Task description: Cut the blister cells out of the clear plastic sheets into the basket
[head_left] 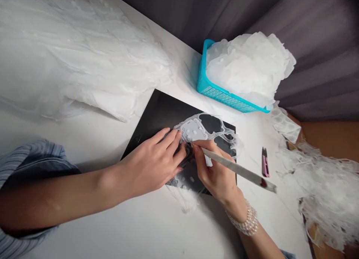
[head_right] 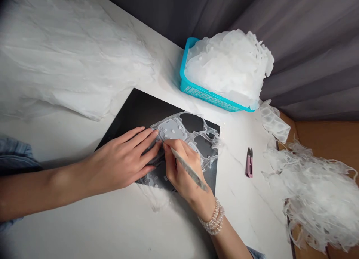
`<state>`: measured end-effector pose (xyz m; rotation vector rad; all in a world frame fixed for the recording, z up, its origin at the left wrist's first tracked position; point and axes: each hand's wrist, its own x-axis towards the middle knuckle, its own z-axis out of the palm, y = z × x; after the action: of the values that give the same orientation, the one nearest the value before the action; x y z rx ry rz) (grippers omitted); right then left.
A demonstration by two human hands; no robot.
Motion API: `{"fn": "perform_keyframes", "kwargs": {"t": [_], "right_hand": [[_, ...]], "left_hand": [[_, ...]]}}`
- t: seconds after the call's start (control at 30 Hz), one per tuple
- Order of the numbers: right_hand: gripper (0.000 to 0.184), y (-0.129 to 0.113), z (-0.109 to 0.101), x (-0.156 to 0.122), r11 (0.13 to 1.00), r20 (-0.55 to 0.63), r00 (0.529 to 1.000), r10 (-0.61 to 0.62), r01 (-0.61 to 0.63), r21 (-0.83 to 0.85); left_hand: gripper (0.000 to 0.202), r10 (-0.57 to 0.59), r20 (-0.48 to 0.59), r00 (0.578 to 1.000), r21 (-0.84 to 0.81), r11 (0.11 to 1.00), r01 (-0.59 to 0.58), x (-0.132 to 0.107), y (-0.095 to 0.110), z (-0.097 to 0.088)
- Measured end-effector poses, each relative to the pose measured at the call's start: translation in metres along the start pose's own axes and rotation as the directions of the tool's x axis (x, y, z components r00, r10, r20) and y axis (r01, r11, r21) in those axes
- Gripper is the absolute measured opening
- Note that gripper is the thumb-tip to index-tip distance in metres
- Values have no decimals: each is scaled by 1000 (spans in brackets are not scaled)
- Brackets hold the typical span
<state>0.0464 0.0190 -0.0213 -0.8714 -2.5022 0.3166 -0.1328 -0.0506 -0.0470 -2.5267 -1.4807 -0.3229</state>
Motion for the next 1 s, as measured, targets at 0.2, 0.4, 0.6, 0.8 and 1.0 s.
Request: {"fn": "perform_keyframes", "kwargs": {"t": [0.2, 0.4, 0.6, 0.8, 1.0], "right_hand": [[15, 6, 14, -5, 992, -44, 993, -109, 105, -70], [25, 7, 15, -9, 970, 55, 978, -199, 205, -128], [33, 2, 14, -5, 938, 112, 967, -231, 252, -240], [40, 1, 15, 0, 956, 189, 964, -186, 221, -191], [37, -6, 22, 2, 953, 190, 962, -194, 231, -195]], "left_hand": [[48, -5, 0, 1000, -6, 1000, 5, -1, 1, -1], [53, 0, 20, 1000, 23, 1000, 0, -4, 4, 3], [51, 9, 10, 1000, 57, 998, -10, -5, 6, 5], [50, 4, 45, 999, 48, 999, -6, -4, 5, 2], [49, 19, 79, 997, 80, 996, -26, -5, 6, 2]]}}
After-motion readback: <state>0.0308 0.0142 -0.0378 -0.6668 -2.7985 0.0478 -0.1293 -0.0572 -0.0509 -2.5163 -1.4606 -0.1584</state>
